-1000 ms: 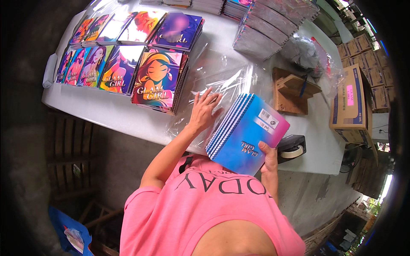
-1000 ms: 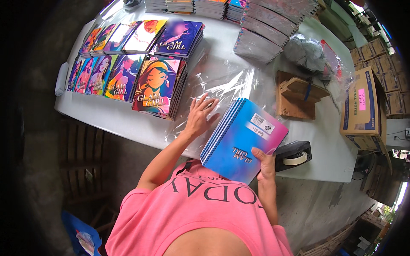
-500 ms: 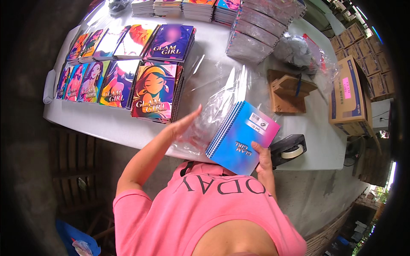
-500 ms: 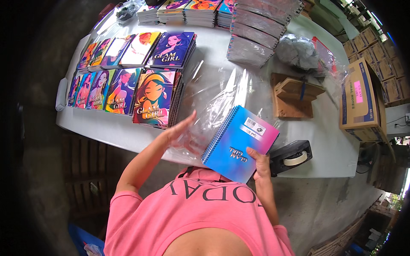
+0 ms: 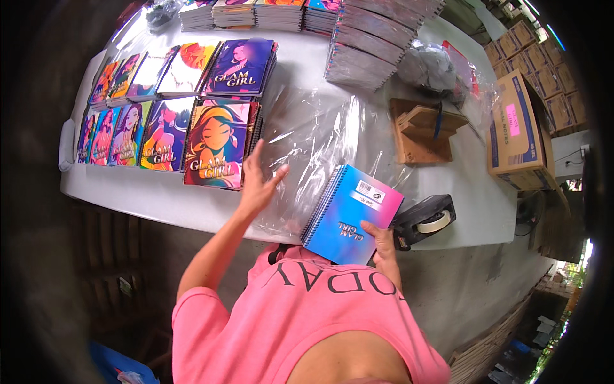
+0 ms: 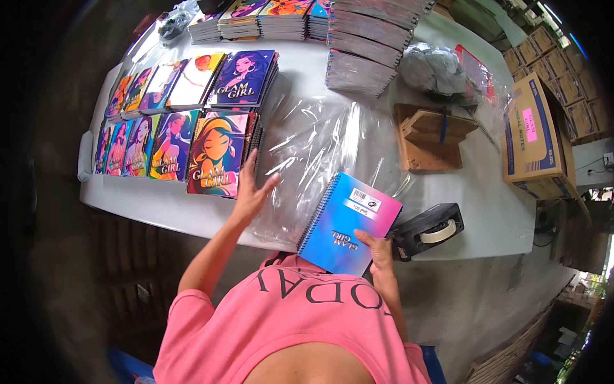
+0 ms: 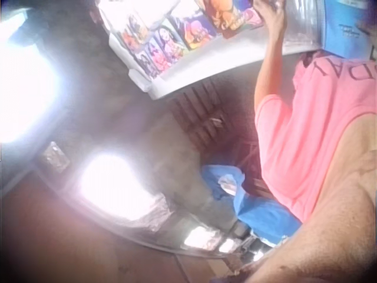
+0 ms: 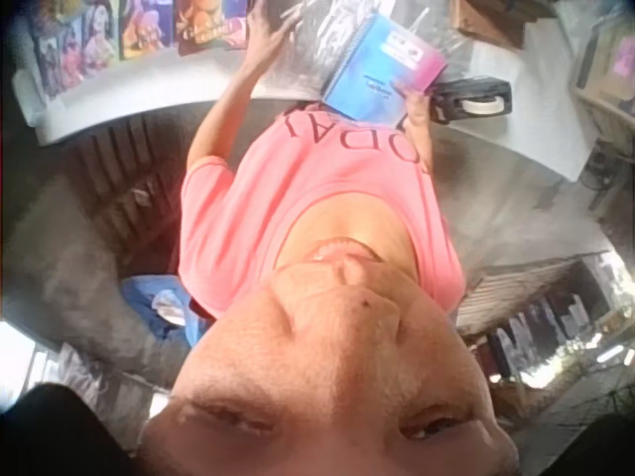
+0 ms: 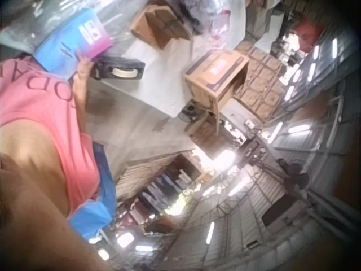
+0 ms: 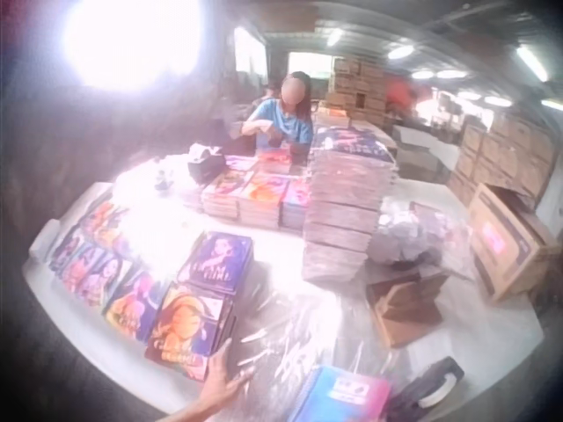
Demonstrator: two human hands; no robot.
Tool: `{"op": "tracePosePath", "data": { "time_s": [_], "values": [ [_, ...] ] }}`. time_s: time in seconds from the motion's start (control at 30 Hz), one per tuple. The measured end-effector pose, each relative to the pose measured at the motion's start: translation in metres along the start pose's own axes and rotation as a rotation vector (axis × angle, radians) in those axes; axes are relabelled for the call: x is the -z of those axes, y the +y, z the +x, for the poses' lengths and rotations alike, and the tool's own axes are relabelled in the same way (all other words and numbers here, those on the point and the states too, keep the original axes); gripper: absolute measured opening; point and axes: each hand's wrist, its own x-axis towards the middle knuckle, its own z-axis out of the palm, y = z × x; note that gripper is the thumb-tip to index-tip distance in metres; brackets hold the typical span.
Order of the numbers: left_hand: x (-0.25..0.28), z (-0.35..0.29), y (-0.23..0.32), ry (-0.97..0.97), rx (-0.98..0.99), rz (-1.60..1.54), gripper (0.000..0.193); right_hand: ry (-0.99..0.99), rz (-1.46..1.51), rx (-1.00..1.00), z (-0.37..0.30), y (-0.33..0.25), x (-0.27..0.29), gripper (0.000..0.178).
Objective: The person gathers notebooks into stacks, places each stack into a clear plastic sleeve, and seals the sleeves with tape.
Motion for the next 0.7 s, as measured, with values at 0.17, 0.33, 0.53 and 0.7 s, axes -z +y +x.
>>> {"op": "tracePosePath", "data": {
  "time_s": [0.17, 0.33, 0.53, 0.7],
  "values": [
    [-0.030, -0.021, 0.004, -0.076, 0.449, -0.469, 0.085, 0.037, 0.022, -0.074, -0.003, 0.000, 0.003, 0.053],
    [-0.009, -0.017, 0.017, -0.355, 0.632, -1.285, 0.075, 0.029, 0.016, -0.055, 0.005, 0.013, 0.016, 0.052],
    [0.035, 0.045, 0.042, -0.452, -0.205, -0.177, 0.101, 0.014, -0.014, -0.018, 0.003, 0.015, 0.012, 0.053],
    [0.055, 0.052, 0.010, -0.287, -0.226, 0.365, 0.112, 0.021, -0.048, -0.049, 0.008, 0.019, 0.017, 0.053]
  ]
}}
